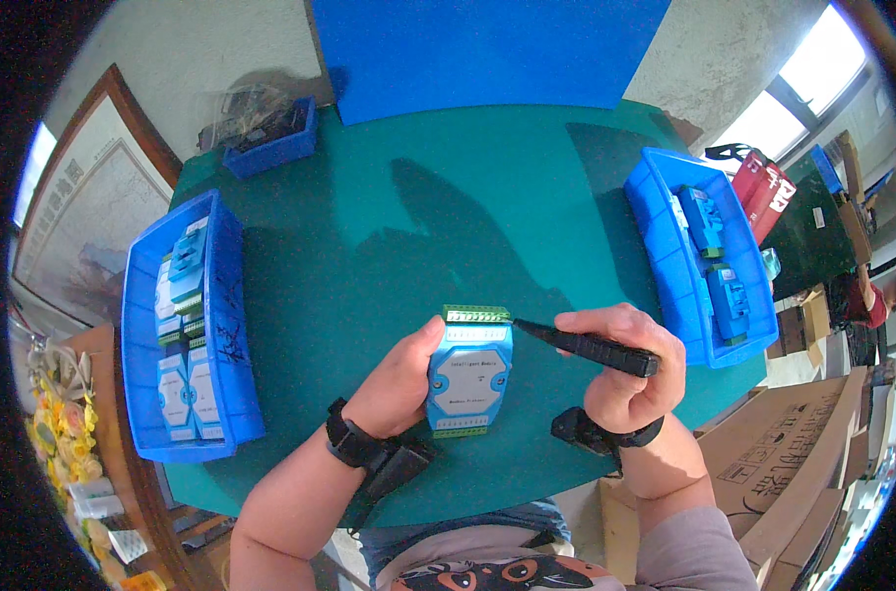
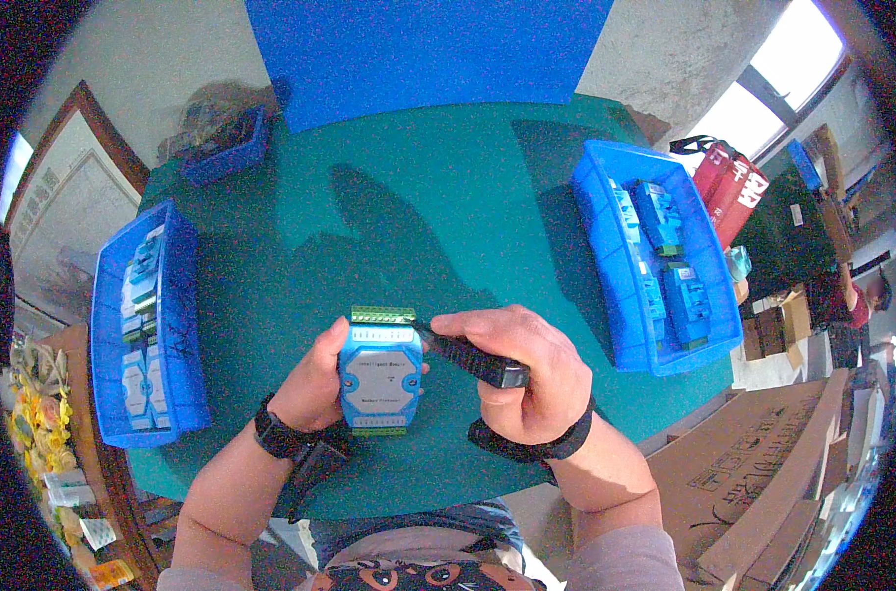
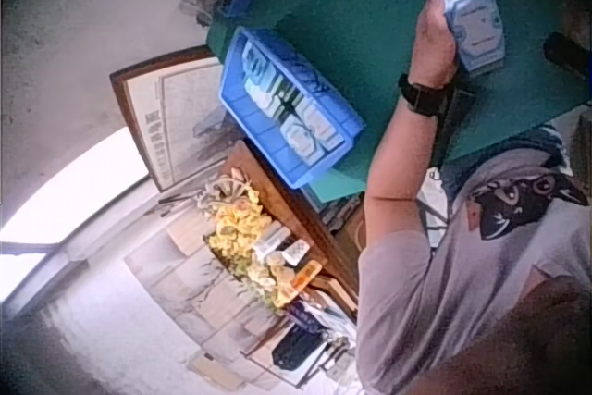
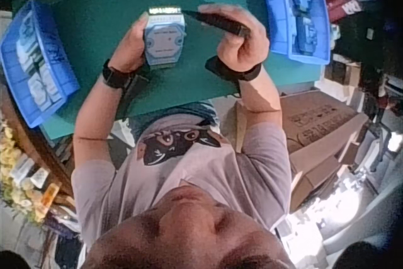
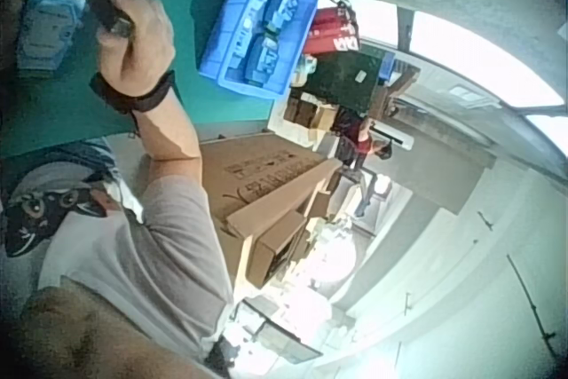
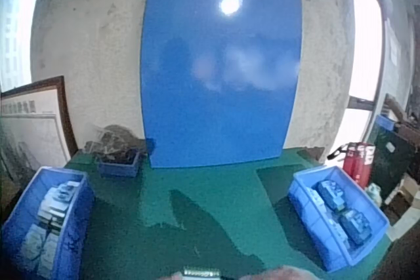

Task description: Adjusting or tightening screws on the terminal blocks of an electronic module using a screwdriver.

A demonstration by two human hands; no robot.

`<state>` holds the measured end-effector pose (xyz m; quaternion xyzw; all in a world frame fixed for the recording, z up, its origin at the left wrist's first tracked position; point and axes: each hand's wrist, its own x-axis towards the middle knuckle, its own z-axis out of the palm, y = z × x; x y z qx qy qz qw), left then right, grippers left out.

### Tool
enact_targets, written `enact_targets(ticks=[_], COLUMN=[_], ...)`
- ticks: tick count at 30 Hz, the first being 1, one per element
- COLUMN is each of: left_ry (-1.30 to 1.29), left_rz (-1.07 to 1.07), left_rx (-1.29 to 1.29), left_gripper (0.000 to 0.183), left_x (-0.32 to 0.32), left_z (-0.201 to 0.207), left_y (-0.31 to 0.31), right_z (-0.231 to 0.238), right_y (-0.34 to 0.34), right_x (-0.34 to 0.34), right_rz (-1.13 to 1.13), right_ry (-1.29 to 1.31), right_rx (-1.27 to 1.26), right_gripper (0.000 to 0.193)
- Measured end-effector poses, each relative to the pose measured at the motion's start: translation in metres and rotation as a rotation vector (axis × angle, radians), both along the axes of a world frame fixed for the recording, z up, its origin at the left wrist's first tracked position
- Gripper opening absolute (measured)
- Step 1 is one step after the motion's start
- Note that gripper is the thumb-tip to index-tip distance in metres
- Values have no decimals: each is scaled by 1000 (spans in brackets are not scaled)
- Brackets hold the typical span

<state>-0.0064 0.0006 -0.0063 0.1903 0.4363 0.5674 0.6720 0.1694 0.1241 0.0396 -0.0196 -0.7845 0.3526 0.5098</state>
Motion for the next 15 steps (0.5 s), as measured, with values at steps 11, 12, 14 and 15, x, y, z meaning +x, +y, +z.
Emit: enact_targets(ticks=[11, 12, 14, 15], left_ry=[-16, -31, -16, -9], left_rz=[16, 20, 15, 13], left_rx=[-22, -31, -28, -26], left_gripper=[64, 64, 64, 64], left_x=[1, 1, 1, 1], left_z=[3, 3, 5, 5], left_y=[1, 1, 1, 2], right_z=[1, 1, 2, 3], right_y=[2, 2, 3, 3], right_x=[-1, -1, -2, -2], right_rz=[30, 33, 36, 36], right_ry=[-46, -37, -45, -60], right_rx=[-1, 10, 37, 52], right_gripper=[23, 23, 25, 27])
